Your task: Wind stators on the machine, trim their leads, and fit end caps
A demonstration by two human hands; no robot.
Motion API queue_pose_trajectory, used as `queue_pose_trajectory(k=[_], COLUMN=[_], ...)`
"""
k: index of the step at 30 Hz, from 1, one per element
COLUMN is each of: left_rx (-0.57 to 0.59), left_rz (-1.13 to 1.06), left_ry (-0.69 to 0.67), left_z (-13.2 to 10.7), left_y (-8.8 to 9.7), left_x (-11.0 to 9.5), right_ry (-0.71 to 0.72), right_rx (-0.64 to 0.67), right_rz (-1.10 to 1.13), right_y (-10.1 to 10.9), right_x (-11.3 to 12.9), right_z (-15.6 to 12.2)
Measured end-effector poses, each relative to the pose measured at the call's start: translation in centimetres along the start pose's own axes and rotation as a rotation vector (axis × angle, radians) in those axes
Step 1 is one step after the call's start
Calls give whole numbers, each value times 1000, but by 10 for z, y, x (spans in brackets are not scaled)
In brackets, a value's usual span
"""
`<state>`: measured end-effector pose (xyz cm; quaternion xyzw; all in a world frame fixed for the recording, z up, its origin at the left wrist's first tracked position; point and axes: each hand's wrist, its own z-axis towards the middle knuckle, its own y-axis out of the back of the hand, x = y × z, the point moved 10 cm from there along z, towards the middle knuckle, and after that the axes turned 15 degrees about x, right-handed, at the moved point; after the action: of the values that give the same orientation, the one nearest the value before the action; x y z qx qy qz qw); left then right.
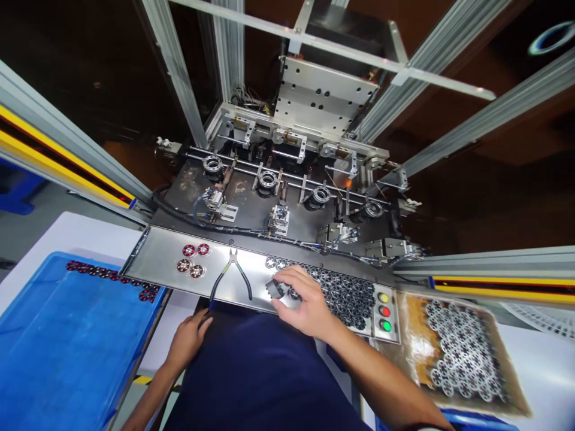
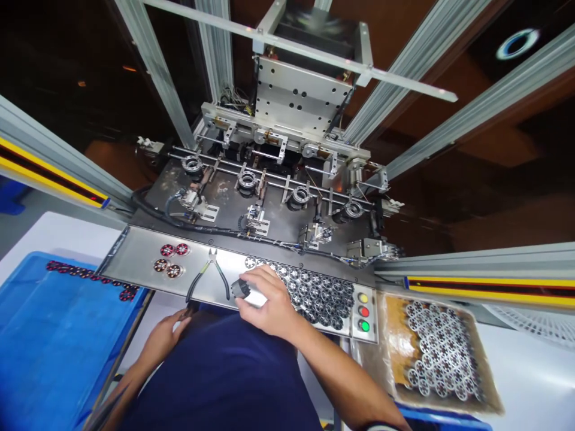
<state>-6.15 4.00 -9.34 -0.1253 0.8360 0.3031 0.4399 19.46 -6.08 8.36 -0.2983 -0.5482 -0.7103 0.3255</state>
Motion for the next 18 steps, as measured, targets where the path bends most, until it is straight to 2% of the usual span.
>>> queue_pose_trajectory(k=[2, 5, 8, 10, 13, 18], left_rx=[63, 186, 329, 428, 472, 397], left_rz=[-79, -234, -424, -661, -964, -1116], left_ry=[16, -38, -172, -246, -251, -243], left_z=[4, 9, 14, 16, 15, 10], left_y=[4, 7, -5, -17, -26, -24], left_x=[-23, -82, -150, -185, -208, -211], right_ry=[99, 250, 372, 416, 443, 403], right_rx=[7, 25, 59, 85, 84, -5], right_rz=[-39, -111, -155, -167, -186, -206], right_y=[2, 5, 5, 5, 11, 27], right_x=[15, 41, 66, 80, 95, 101], right_z=[10, 24, 36, 43, 48, 44])
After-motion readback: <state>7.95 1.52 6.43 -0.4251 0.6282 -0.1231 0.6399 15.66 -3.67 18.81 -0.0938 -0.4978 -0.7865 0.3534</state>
